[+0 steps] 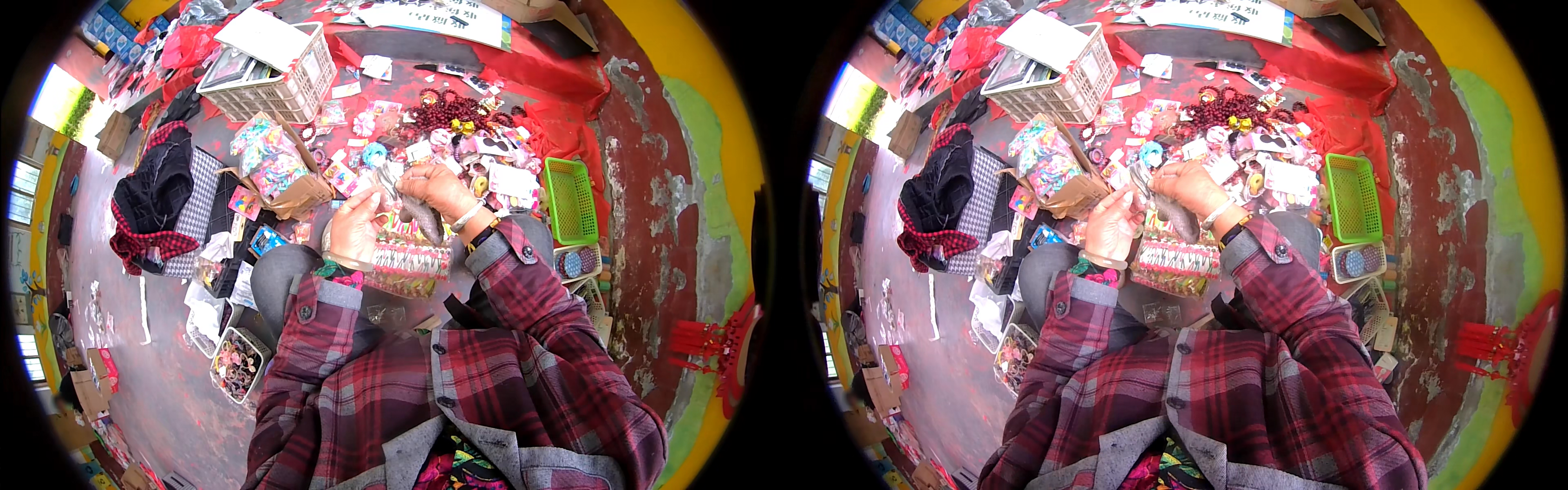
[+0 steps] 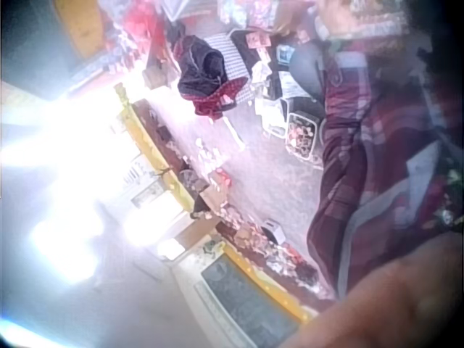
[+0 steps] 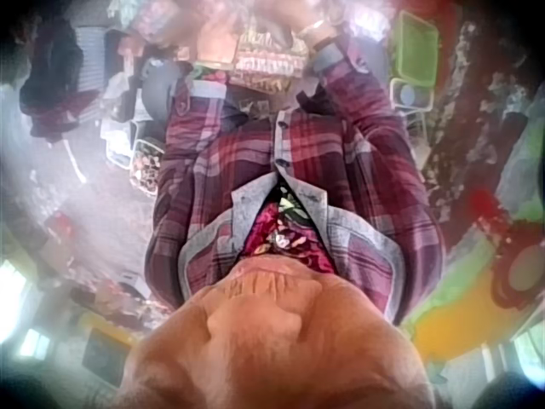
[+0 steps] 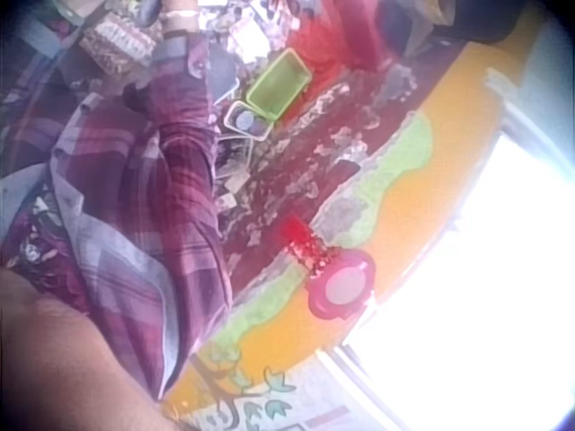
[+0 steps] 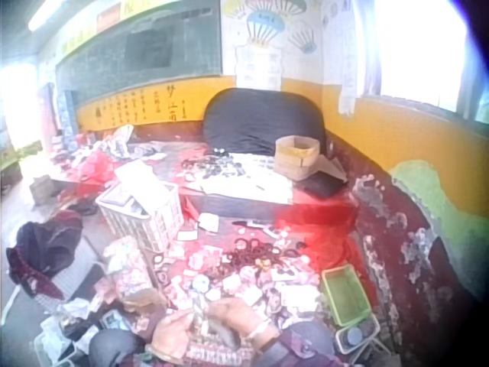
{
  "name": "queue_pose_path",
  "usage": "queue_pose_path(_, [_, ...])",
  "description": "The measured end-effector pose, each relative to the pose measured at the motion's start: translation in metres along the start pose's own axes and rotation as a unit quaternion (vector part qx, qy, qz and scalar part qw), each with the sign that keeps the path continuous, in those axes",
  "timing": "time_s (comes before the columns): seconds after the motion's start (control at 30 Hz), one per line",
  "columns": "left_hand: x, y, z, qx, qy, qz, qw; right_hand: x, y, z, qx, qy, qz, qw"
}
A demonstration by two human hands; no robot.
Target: The person sits on the ground and handles various small items, including hair accessories and packaged goods, picking them up and placing them into a green basket. The person also handles a roll of tape and a small white box during the process.
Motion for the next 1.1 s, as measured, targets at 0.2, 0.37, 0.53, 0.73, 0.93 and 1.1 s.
queue_pose_path(0.2, [0.002,-0.002,-0.004,-0.019,0.003,0.007,1.000,-0.002,-0.003,0.003,0.010,-0.021,-0.012,1.000])
queue_pose_path(0.37, [0.001,0.000,-0.005,-0.020,0.015,0.012,1.000,-0.007,-0.006,0.005,0.009,-0.040,0.014,0.999])
queue_pose_path(0.53, [0.001,-0.002,-0.006,-0.022,0.027,0.008,0.999,-0.006,-0.004,0.004,-0.007,-0.027,0.018,0.999])
queue_pose_path(0.73, [0.001,0.000,-0.005,-0.020,0.035,0.006,0.999,-0.003,-0.001,0.004,-0.038,-0.023,0.022,0.999])
queue_pose_path(0.93, [0.001,-0.001,-0.008,0.001,0.020,-0.036,0.999,-0.002,0.000,0.002,-0.131,0.012,-0.014,0.991])
queue_pose_path(1.1, [0.003,-0.005,-0.012,0.053,0.009,-0.061,0.997,-0.002,0.001,0.003,-0.183,0.032,-0.018,0.983])
Point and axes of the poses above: each hand's wrist, its own x-axis towards the middle knuckle, its own z-axis out of the palm, y = z × x, the point moved 4 cm from there along x, towards the middle knuckle, and after that the axes turned 14 degrees about z, right-handed, at the moved point
